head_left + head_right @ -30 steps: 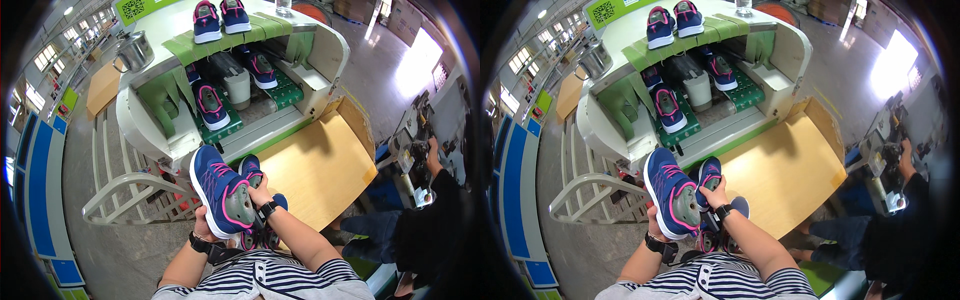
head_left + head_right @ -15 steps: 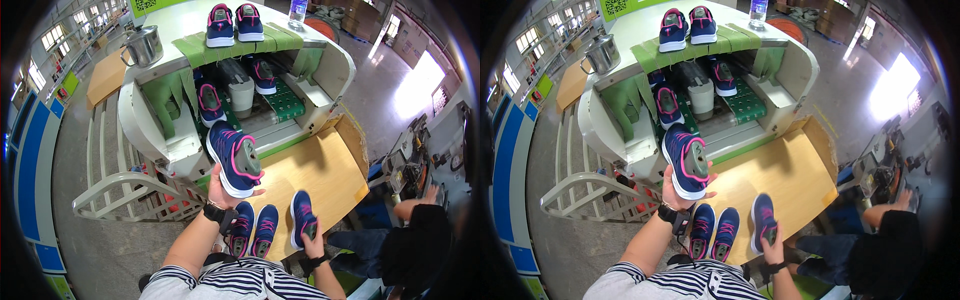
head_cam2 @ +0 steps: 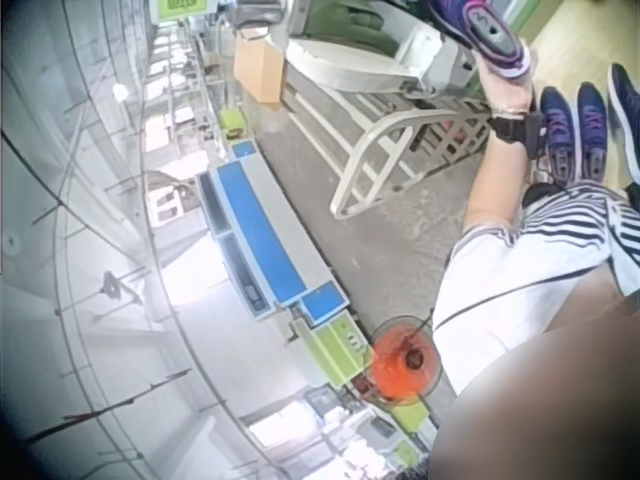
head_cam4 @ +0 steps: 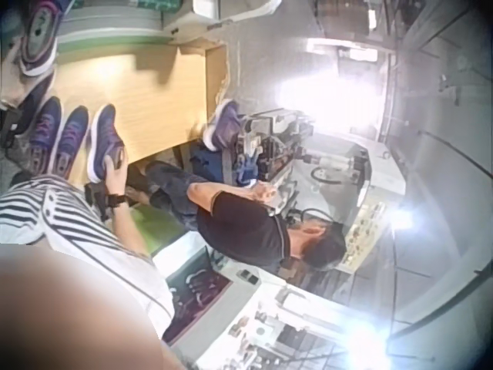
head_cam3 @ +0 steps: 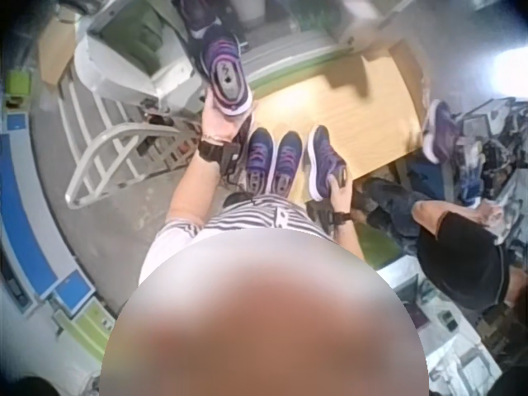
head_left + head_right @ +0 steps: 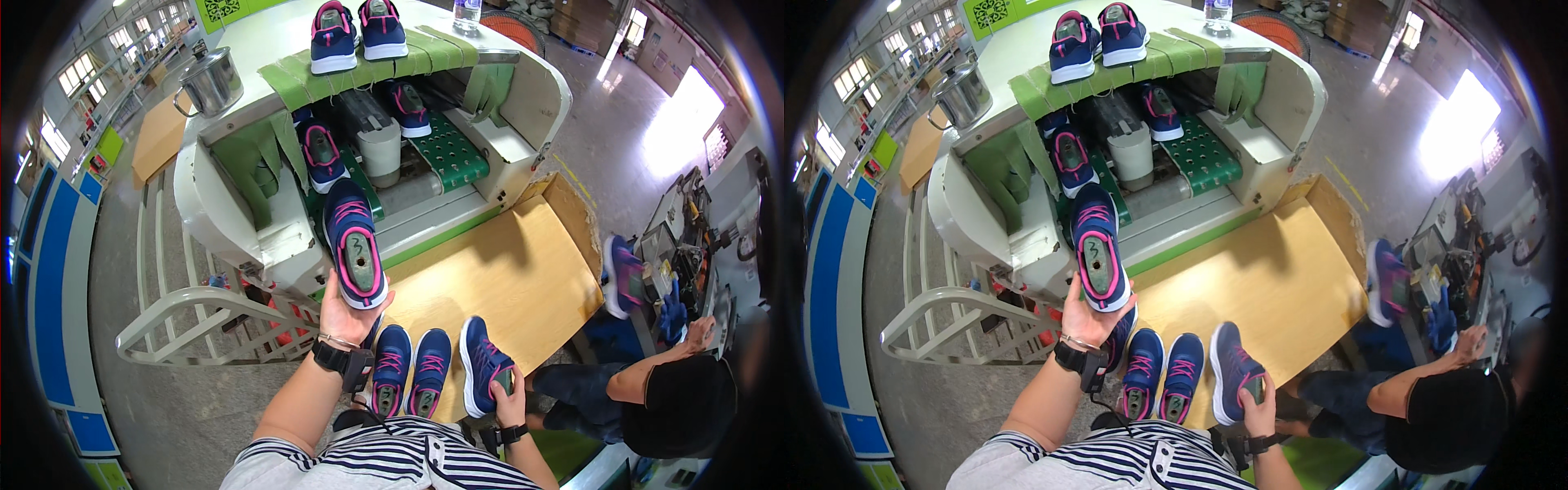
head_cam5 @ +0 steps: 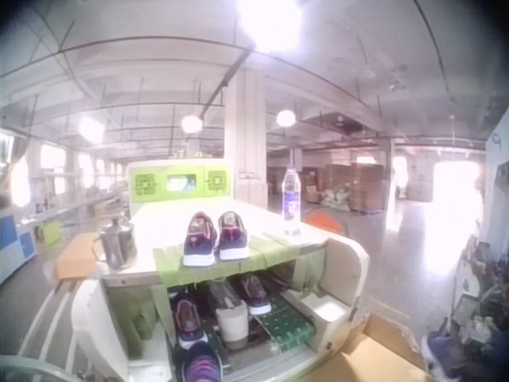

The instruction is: The person picks up shoes from a table, places them onto a conveyor belt, and removes shoes from a different machine to set them on the table. The person then inserts shoe lasts into the shoes and places them back onto the first conveyor belt.

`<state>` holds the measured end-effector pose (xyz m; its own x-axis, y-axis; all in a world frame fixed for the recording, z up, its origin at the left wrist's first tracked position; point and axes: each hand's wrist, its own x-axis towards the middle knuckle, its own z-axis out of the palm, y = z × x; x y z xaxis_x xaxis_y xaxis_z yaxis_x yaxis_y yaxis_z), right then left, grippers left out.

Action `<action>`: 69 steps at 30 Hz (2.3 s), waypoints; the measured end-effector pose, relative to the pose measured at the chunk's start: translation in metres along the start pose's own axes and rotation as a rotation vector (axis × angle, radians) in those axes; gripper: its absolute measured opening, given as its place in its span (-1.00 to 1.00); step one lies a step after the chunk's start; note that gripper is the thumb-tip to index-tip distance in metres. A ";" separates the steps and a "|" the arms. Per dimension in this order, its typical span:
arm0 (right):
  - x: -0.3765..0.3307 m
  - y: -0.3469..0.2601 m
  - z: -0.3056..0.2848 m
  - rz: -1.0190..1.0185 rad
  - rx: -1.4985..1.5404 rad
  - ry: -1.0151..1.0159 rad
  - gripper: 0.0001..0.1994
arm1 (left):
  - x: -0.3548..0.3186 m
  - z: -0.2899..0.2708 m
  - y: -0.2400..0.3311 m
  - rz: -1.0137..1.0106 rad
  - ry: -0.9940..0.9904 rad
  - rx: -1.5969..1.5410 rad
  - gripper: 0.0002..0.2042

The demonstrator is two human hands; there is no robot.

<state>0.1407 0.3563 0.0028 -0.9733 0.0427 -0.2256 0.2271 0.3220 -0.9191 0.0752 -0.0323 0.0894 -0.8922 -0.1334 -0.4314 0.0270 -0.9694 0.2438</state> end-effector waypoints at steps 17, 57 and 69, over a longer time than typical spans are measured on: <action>0.291 -0.260 0.200 -0.791 -0.072 0.236 -0.34 | -0.020 0.027 0.015 -0.051 -0.124 -0.243 -0.32; 0.097 0.019 0.022 -0.124 -0.561 0.222 0.15 | -0.046 -0.071 -0.007 0.415 -0.071 2.129 -0.45; -0.057 -0.006 0.049 -0.221 -0.602 0.211 -0.26 | -0.013 -0.113 -0.025 0.619 -0.292 2.494 -0.43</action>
<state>0.1964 0.3053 0.0052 -0.9943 0.0796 0.0714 0.0233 0.8128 -0.5821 0.1373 -0.0297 -0.0087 -0.9980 0.0568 0.0284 0.0630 0.9389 0.3383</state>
